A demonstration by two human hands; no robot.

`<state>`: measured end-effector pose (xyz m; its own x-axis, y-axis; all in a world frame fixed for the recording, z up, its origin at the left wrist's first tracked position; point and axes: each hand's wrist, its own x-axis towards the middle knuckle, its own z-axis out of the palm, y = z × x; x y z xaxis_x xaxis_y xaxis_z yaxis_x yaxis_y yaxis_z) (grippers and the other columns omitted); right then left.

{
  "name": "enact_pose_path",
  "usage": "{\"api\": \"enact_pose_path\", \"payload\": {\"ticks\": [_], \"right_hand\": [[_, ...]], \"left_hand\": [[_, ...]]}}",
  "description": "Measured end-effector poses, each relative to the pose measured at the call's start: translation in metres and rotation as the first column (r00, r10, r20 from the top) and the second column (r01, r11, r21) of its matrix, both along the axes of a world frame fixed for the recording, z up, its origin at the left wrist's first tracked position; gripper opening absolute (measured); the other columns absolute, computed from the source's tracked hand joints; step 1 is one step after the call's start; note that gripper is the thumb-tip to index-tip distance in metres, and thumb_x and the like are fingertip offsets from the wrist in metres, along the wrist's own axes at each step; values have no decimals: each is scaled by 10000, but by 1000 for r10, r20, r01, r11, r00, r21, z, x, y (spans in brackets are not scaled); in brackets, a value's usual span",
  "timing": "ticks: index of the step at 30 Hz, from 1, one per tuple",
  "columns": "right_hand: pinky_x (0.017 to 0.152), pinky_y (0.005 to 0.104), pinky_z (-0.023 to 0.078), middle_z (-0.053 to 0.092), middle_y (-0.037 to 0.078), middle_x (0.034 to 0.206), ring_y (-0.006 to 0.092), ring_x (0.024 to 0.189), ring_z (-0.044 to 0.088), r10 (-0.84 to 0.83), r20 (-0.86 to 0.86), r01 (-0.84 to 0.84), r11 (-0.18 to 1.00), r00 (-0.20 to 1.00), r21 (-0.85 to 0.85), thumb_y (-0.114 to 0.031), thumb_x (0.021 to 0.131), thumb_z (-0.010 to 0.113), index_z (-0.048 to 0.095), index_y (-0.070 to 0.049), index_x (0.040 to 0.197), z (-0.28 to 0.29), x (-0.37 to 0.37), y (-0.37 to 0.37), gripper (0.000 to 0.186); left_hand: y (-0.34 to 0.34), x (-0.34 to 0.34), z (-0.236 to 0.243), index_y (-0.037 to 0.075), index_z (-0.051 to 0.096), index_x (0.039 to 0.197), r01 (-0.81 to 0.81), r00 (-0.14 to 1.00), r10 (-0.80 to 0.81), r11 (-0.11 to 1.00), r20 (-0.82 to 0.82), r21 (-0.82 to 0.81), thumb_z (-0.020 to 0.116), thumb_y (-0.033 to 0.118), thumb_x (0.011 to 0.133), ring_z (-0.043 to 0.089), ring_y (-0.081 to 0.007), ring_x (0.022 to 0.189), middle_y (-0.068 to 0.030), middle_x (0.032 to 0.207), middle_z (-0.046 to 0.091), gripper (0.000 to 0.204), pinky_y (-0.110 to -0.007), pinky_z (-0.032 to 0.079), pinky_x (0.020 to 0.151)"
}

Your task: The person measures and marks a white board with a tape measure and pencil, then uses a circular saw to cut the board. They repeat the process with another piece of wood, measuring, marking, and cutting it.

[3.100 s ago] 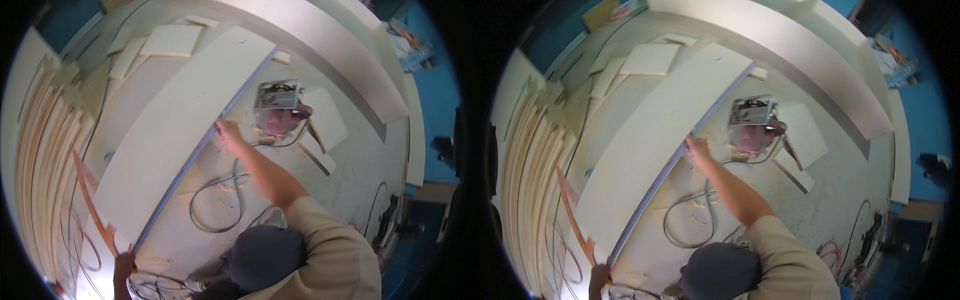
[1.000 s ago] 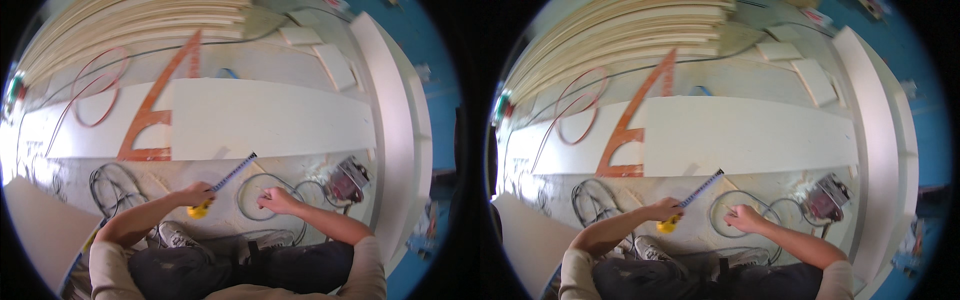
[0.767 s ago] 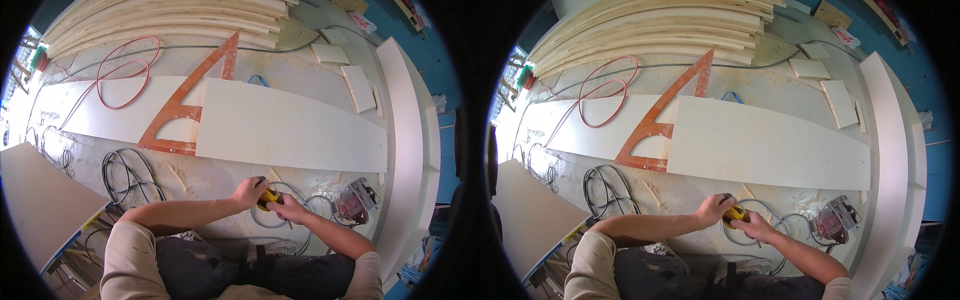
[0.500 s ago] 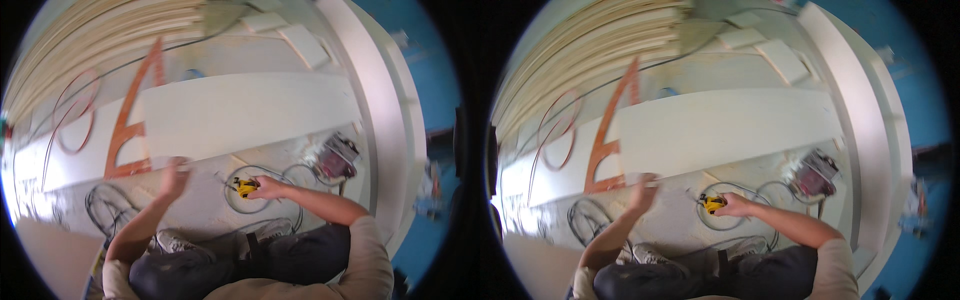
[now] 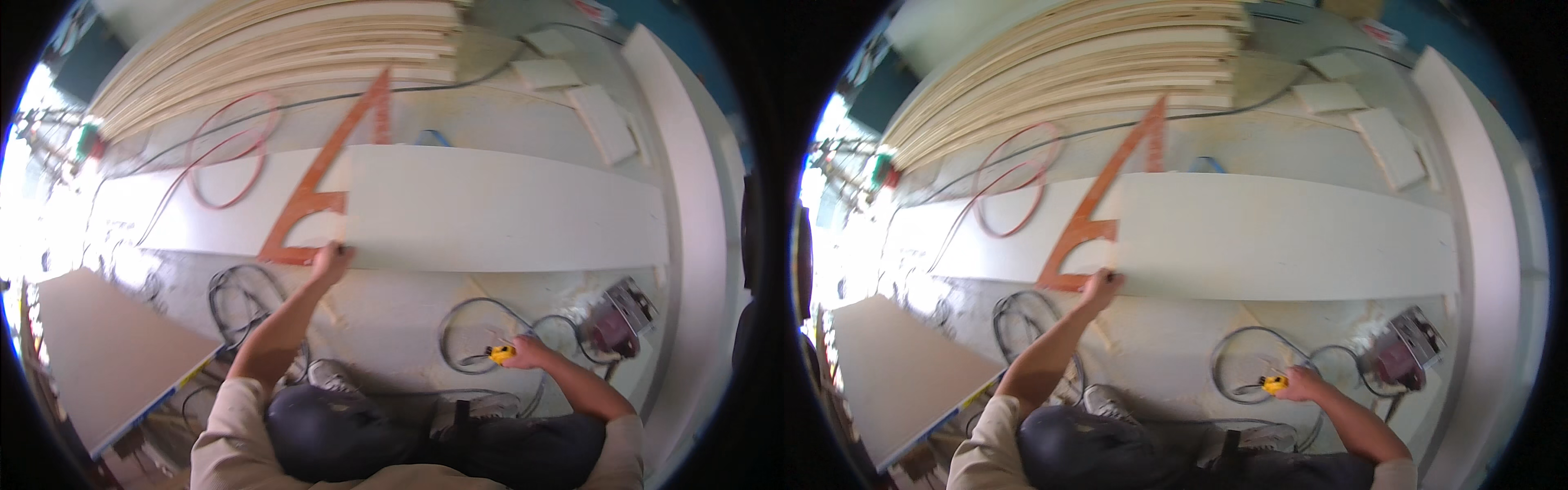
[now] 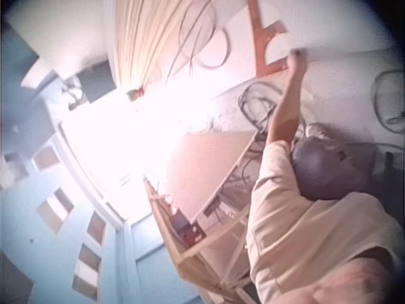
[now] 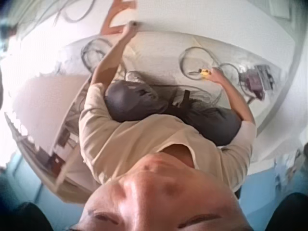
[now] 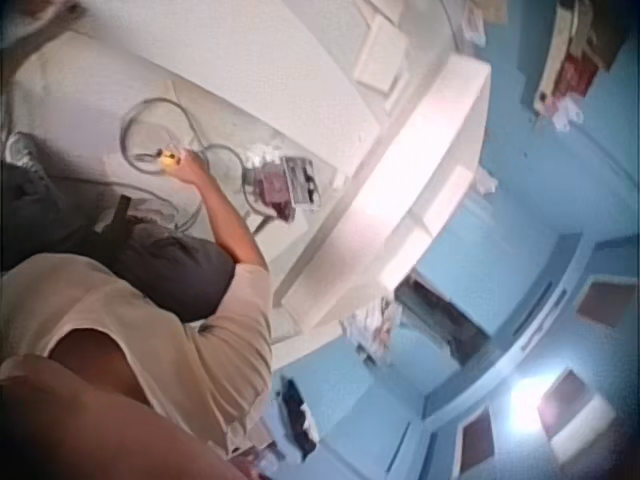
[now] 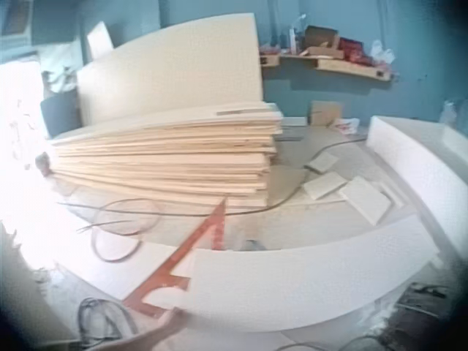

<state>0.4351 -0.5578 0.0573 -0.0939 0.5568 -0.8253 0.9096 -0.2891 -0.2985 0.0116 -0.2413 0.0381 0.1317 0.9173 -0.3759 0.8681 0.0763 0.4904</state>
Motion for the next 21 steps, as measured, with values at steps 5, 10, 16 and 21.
{"api": "enact_pose_path", "payload": {"ticks": [5,10,16,21], "right_hand": [[702,338,507,662,107,1000,227,797,628,-343,-522,354,932,781,-82,-325,773,743,576,-27,1196,-31,41,1,544],[661,316,541,676,70,1057,178,899,667,-831,-361,484,544,423,-685,-338,870,614,553,-113,1212,32,57,22,414],[667,363,573,671,118,1033,247,883,678,-922,-387,389,355,-5,-850,-403,902,602,537,-57,1218,47,36,33,473],[699,394,582,653,135,1037,267,928,664,-914,-403,426,380,39,-821,-356,902,611,544,-19,1174,64,32,21,439]], "left_hand": [[8,-34,-25,48,652,784,-217,913,314,915,262,-340,601,415,911,431,-99,574,17,623,492,392,-311,355,529],[8,-4,17,124,601,832,-166,779,382,890,498,-424,518,471,949,385,-83,494,49,582,441,376,-259,295,480],[-23,-6,36,49,600,1109,-25,779,358,837,514,-546,445,529,964,508,-89,681,-14,825,600,525,-257,379,587],[-47,18,110,-19,586,1149,-30,759,250,936,601,-351,412,436,990,606,-163,839,-69,972,648,513,-299,481,729]]}}
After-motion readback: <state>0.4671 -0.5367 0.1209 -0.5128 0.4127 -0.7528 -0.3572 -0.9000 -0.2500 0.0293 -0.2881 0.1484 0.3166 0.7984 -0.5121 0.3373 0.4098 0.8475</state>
